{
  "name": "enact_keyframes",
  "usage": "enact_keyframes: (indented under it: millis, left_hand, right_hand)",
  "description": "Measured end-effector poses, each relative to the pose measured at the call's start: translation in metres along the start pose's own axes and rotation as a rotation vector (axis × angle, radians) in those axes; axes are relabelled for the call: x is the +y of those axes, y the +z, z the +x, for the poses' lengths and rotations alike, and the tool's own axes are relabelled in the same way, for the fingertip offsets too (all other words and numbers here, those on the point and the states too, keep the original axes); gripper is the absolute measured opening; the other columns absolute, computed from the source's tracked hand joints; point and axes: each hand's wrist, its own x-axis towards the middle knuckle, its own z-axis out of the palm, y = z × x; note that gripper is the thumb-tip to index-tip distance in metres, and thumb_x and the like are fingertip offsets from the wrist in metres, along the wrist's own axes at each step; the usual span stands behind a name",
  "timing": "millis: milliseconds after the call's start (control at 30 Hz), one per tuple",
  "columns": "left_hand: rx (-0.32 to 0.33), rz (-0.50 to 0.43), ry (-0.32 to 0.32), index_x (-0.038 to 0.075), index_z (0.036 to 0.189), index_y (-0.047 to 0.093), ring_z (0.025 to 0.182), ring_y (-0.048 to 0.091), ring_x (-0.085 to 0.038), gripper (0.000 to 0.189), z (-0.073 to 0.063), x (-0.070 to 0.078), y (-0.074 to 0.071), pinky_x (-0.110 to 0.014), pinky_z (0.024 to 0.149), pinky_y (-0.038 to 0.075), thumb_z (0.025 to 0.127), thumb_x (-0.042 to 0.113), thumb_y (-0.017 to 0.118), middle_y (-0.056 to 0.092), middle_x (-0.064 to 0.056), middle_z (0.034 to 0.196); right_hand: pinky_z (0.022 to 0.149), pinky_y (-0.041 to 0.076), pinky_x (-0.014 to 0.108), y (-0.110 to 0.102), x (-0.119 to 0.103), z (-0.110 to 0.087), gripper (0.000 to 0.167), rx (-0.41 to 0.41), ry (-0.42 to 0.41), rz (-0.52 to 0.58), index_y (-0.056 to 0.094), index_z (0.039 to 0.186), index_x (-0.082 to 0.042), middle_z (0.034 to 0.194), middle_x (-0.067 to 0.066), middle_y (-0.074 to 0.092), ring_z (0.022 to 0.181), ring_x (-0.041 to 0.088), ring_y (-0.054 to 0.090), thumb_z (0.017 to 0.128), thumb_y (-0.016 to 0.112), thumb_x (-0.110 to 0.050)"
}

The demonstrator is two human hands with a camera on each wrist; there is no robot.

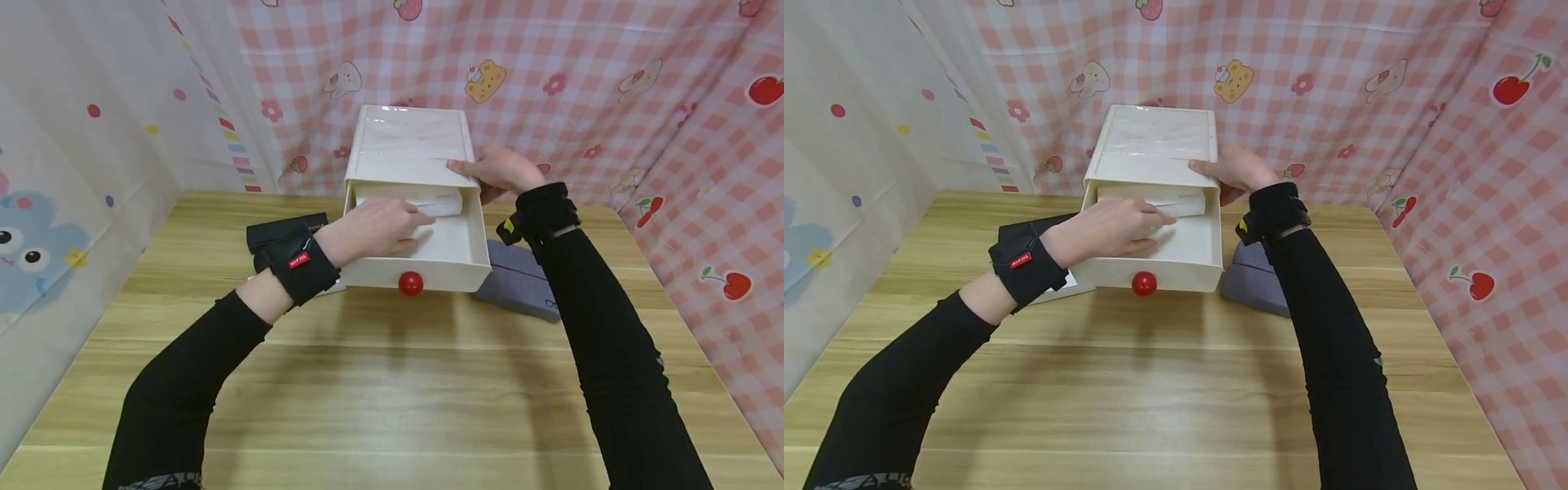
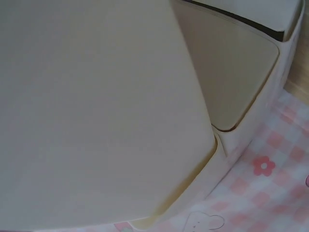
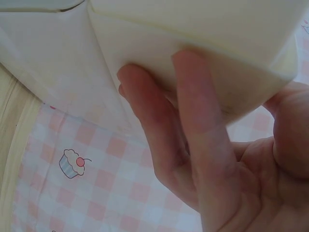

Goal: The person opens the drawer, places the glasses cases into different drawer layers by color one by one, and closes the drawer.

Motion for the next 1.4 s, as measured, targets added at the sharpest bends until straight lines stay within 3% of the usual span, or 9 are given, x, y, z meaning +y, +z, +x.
enact_keyframes:
  millis: [133,333,667,867,967,1033,1100,1300,1400]
  left_hand:
    - [-0.012,-0.112,-0.062,0.011,0.127,0.061,0.111,0.062,-0.02,0.035,-0.005,-0.005,-0.002,-0.036,0.093,0.052,0.093,0.022,0.058,0.064,-0.007,0.126]
    - [0.052,-0.261,-0.129,0.011,0.123,0.064,0.107,0.061,-0.017,0.033,-0.022,-0.012,-0.005,-0.033,0.096,0.05,0.093,0.024,0.06,0.065,-0.005,0.123]
    - [0.484,-0.431,-0.094,0.003,0.109,0.069,0.094,0.066,-0.021,0.021,-0.064,-0.022,0.001,-0.036,0.084,0.053,0.091,0.012,0.063,0.072,-0.01,0.104]
    - [0.699,-0.535,-0.162,0.001,0.108,0.069,0.098,0.063,-0.022,0.023,-0.087,-0.033,0.01,-0.032,0.084,0.054,0.086,0.005,0.068,0.068,-0.013,0.108]
    - [0.736,-0.608,-0.231,0.0,0.109,0.068,0.101,0.063,-0.02,0.024,-0.099,-0.041,0.016,-0.025,0.086,0.054,0.085,0.003,0.067,0.067,-0.014,0.11]
    - [0.709,-0.604,-0.291,0.0,0.11,0.068,0.098,0.063,-0.02,0.023,-0.105,-0.047,0.021,-0.026,0.084,0.054,0.087,0.004,0.066,0.068,-0.015,0.108]
    - [0.621,-0.591,-0.346,0.001,0.112,0.066,0.097,0.063,-0.023,0.024,-0.11,-0.052,0.027,-0.032,0.085,0.054,0.09,0.009,0.064,0.068,-0.015,0.107]
    - [0.165,-0.521,-0.437,0.001,0.126,0.057,0.111,0.059,-0.034,0.037,-0.118,-0.063,0.053,-0.048,0.093,0.048,0.093,0.018,0.06,0.061,-0.02,0.123]
    - [0.039,-0.439,-0.465,0.0,0.129,0.055,0.118,0.054,-0.038,0.043,-0.119,-0.063,0.067,-0.05,0.098,0.045,0.091,0.021,0.062,0.057,-0.022,0.129]
  right_hand:
    - [0.067,0.059,0.03,0.001,0.0,0.0,0.063,0.001,0.004,0.008,0.052,0.127,0.002,0.093,0.009,0.067,0.066,0.01,0.068,0.093,0.048,-0.051]
    - [0.068,0.059,0.03,0.002,0.0,0.0,0.063,0.018,0.003,0.008,0.052,0.128,0.001,0.093,0.009,0.066,0.066,0.01,0.068,0.092,0.049,-0.052]
    - [0.072,0.058,0.029,0.003,0.001,0.002,0.069,0.032,0.019,0.01,0.049,0.133,-0.001,0.106,0.013,0.066,0.068,0.012,0.067,0.089,0.051,-0.055]
    - [0.076,0.058,0.03,0.003,0.001,0.001,0.069,0.033,0.01,0.014,0.05,0.132,-0.001,0.114,0.015,0.062,0.071,0.013,0.068,0.089,0.051,-0.055]
    - [0.072,0.058,0.029,0.002,0.0,0.001,0.067,0.029,0.006,0.022,0.051,0.129,0.0,0.109,0.014,0.062,0.07,0.012,0.067,0.089,0.051,-0.055]
    - [0.07,0.058,0.029,0.001,-0.001,0.001,0.066,0.026,0.008,0.028,0.052,0.128,0.0,0.104,0.012,0.062,0.069,0.012,0.066,0.09,0.051,-0.054]
    - [0.069,0.058,0.028,0.001,-0.001,0.002,0.066,0.029,0.012,0.026,0.052,0.127,0.0,0.102,0.01,0.062,0.069,0.012,0.066,0.09,0.051,-0.054]
    - [0.07,0.058,0.028,0.0,-0.001,0.001,0.066,0.037,0.019,0.008,0.052,0.128,-0.001,0.102,0.011,0.06,0.069,0.012,0.065,0.09,0.05,-0.055]
    - [0.071,0.058,0.029,0.001,-0.001,0.001,0.066,0.033,0.018,0.011,0.052,0.129,-0.001,0.104,0.012,0.06,0.069,0.012,0.065,0.09,0.05,-0.054]
